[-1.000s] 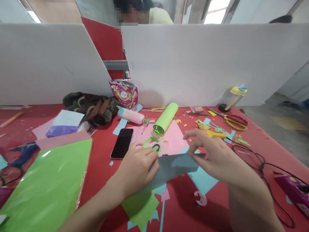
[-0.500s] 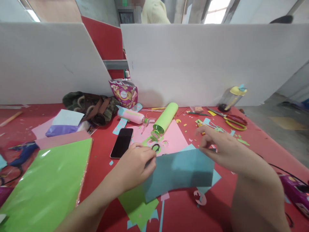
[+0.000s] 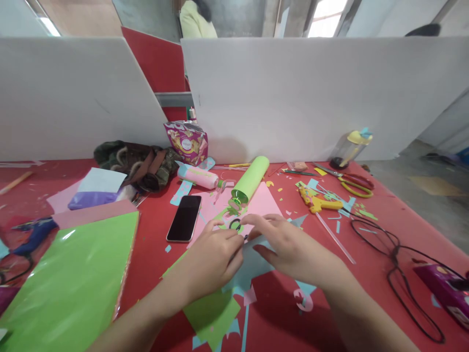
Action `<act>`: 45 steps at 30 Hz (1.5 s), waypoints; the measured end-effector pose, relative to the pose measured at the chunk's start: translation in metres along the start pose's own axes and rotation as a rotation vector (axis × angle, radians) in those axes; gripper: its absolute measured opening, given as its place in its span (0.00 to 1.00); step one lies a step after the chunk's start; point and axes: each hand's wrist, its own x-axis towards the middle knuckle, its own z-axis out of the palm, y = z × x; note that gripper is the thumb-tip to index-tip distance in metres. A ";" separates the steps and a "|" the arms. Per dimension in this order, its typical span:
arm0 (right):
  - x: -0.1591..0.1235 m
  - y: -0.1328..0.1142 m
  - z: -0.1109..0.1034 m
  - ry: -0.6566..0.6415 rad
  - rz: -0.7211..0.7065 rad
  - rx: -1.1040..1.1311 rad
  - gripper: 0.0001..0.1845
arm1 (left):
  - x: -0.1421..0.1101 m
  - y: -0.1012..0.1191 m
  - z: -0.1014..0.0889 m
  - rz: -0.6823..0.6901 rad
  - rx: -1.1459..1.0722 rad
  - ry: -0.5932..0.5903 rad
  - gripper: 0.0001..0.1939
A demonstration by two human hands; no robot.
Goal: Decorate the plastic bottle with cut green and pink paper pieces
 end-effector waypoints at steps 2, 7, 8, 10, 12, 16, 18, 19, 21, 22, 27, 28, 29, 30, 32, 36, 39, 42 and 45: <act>0.003 -0.003 0.006 0.016 -0.057 0.033 0.21 | 0.000 0.001 0.000 0.006 -0.005 0.001 0.11; 0.003 -0.005 0.009 0.049 -0.045 0.051 0.21 | 0.001 0.003 -0.001 0.028 0.013 0.017 0.12; 0.002 -0.005 0.008 0.048 -0.036 0.054 0.22 | 0.001 0.004 -0.002 0.031 0.014 0.016 0.12; 0.000 -0.005 0.004 0.045 -0.016 0.058 0.22 | 0.000 0.003 -0.002 0.027 0.014 0.017 0.13; -0.002 -0.004 -0.001 0.036 0.006 0.059 0.23 | 0.000 0.003 -0.003 0.007 0.014 0.030 0.13; -0.004 -0.002 -0.012 0.017 0.044 0.056 0.23 | -0.001 0.000 -0.007 -0.003 0.019 0.066 0.12; -0.006 0.001 -0.018 0.021 0.067 0.059 0.23 | -0.002 -0.004 -0.010 -0.005 0.032 0.092 0.13; -0.007 0.002 -0.021 0.026 0.082 0.058 0.23 | -0.003 -0.007 -0.011 -0.015 0.045 0.116 0.13; -0.009 0.005 -0.026 0.045 0.117 0.051 0.22 | -0.004 -0.013 -0.014 -0.055 0.079 0.193 0.14; -0.010 0.006 -0.029 0.057 0.134 0.045 0.22 | -0.005 -0.015 -0.016 -0.079 0.099 0.215 0.14; -0.008 0.005 -0.026 0.068 0.136 0.045 0.21 | -0.004 -0.012 -0.016 -0.053 0.099 0.270 0.12; -0.007 0.003 -0.023 0.060 0.123 0.042 0.21 | -0.003 -0.009 -0.014 -0.022 0.093 0.269 0.12; -0.005 0.001 -0.019 0.056 0.106 0.034 0.21 | -0.002 -0.005 -0.012 0.010 0.083 0.252 0.12; -0.004 -0.001 -0.015 0.051 0.088 0.025 0.20 | 0.000 -0.002 -0.009 0.031 0.075 0.219 0.11; -0.001 -0.005 -0.009 0.065 0.031 0.020 0.19 | 0.001 0.003 -0.003 0.050 0.075 0.164 0.11; 0.002 -0.009 -0.002 0.125 -0.050 0.041 0.18 | 0.001 0.004 0.004 0.054 0.072 0.139 0.12; 0.003 -0.010 0.000 0.144 -0.048 0.049 0.20 | 0.000 0.003 0.006 0.060 0.073 0.150 0.11; 0.005 -0.012 0.002 0.141 -0.069 0.048 0.22 | 0.000 0.002 0.007 0.081 0.090 0.143 0.11; 0.006 -0.012 0.003 0.137 -0.073 0.026 0.23 | 0.000 0.003 0.008 0.108 0.131 0.151 0.12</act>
